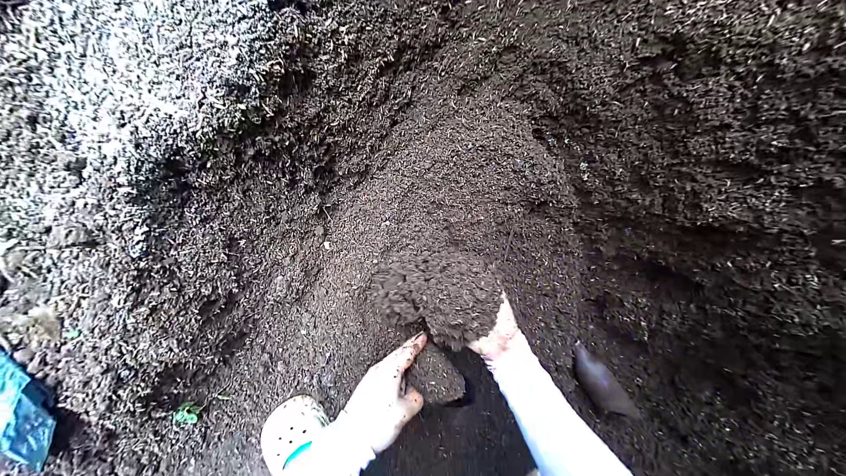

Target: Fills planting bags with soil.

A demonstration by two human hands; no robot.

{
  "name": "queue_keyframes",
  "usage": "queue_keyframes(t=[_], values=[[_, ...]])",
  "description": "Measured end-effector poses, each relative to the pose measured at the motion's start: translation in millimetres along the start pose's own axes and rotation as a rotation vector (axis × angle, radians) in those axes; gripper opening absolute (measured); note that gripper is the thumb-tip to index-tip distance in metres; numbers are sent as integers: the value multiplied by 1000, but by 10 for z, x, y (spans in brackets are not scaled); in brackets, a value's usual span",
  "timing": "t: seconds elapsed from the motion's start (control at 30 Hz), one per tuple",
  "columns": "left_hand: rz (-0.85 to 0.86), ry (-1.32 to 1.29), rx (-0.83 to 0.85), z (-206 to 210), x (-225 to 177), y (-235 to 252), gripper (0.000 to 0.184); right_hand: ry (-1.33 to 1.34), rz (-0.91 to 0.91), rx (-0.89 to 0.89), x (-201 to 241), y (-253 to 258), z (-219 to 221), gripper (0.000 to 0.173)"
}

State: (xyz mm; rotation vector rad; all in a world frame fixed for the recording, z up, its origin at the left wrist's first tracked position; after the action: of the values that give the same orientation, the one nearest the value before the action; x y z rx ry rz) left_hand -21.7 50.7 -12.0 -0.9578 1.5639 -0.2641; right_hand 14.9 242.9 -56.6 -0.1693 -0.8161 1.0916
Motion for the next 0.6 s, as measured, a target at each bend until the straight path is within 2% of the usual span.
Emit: queue_keyframes(t=[0.17, 0.2, 0.27, 0.37, 0.47, 0.5, 0.57, 0.6], values=[[-20, 8, 13, 67, -94, 0, 67, -23, 102, 130, 257, -794, 314, 69], [-6, 18, 24, 75, -135, -8, 70, -45, 100, 118, 260, -916, 335, 68], [0, 58, 55, 80, -217, -26, 78, -149, 44, -7, 256, -1100, 370, 68], [0, 161, 48, 105, -237, 3, 76, -358, -87, -149, 272, -1170, 351, 53], [-30, 264, 52, 122, -219, -10, 77, -716, -145, -127, 301, -1254, 416, 38], [-37, 282, 44, 120, -218, -25, 77, -891, -125, -63, 267, -1277, 455, 42], [-64, 310, 24, 112, -214, -35, 76, -1324, -67, 188, 125, -1252, 522, 54], [-80, 318, 9, 107, -216, -40, 72, -1521, -35, 314, 63, -1243, 568, 55]])
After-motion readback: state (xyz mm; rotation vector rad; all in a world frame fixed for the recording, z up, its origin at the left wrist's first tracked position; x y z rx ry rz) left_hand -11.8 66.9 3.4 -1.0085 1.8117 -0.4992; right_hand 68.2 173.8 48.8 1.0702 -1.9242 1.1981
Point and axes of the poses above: each hand's wrist, its own y-axis towards the middle knuckle, its own z-axis out of the palm, x = y × z, the point moved 5 cm from there along y, towards the middle knuckle, and after that the axes turned 13 degrees about -z, right-handed, at the moved point
